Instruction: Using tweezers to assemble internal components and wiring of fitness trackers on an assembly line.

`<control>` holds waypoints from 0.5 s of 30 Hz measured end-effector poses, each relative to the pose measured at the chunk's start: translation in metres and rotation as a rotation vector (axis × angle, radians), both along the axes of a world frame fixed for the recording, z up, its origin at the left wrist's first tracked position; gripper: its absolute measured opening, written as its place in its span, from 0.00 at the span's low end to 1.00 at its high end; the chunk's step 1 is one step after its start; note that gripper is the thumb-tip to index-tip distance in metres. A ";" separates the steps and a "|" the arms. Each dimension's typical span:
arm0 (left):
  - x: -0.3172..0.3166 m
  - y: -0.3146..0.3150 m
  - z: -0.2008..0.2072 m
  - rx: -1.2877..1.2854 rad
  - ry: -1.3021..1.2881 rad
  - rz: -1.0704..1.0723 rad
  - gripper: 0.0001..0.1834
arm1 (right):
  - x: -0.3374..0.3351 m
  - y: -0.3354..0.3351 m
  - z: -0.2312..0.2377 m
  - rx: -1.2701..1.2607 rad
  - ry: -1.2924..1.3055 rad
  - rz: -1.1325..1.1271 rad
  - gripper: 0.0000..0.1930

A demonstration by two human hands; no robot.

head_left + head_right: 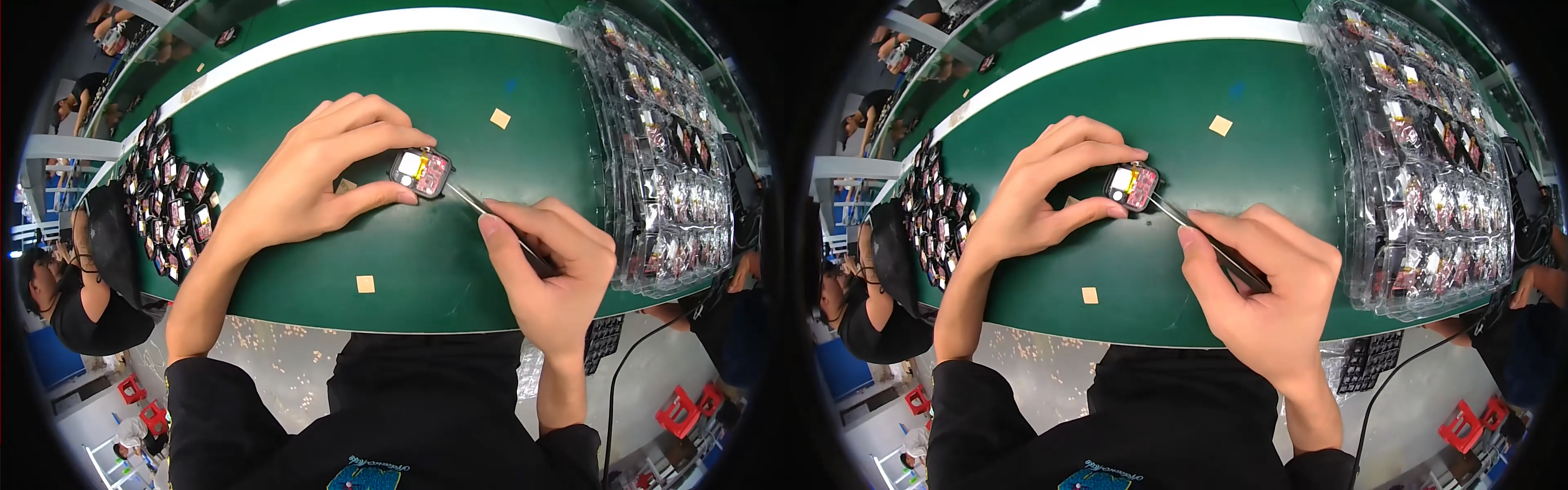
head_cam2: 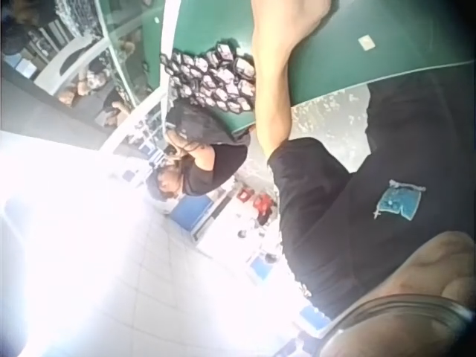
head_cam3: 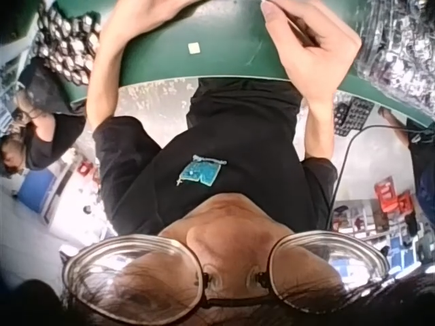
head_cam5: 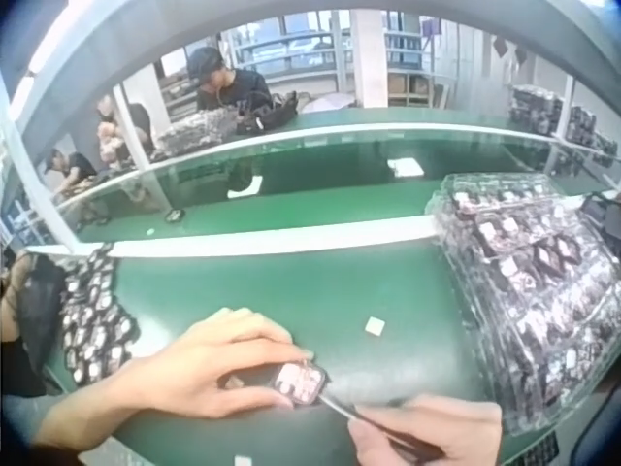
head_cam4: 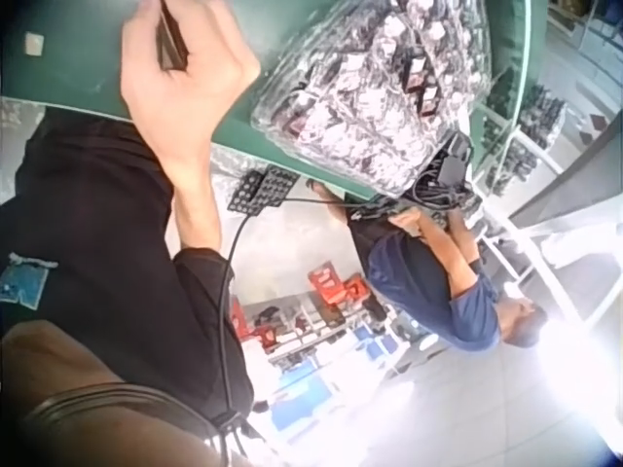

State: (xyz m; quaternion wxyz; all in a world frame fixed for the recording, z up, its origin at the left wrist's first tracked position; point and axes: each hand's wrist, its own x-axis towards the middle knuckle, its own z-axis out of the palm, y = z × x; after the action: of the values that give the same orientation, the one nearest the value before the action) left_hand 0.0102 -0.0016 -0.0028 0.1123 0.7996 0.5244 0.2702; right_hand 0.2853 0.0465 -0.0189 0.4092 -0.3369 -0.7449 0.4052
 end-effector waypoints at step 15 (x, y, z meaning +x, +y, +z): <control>0.004 -0.004 0.002 -0.180 -0.108 -0.141 0.33 | -0.003 0.004 0.001 -0.011 -0.115 0.093 0.06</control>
State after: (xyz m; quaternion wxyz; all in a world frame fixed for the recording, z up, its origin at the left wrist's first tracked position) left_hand 0.0144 -0.0059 -0.0011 0.2303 0.8055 0.4822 0.2563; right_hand 0.2827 0.0506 -0.0183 0.3445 -0.3269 -0.7799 0.4076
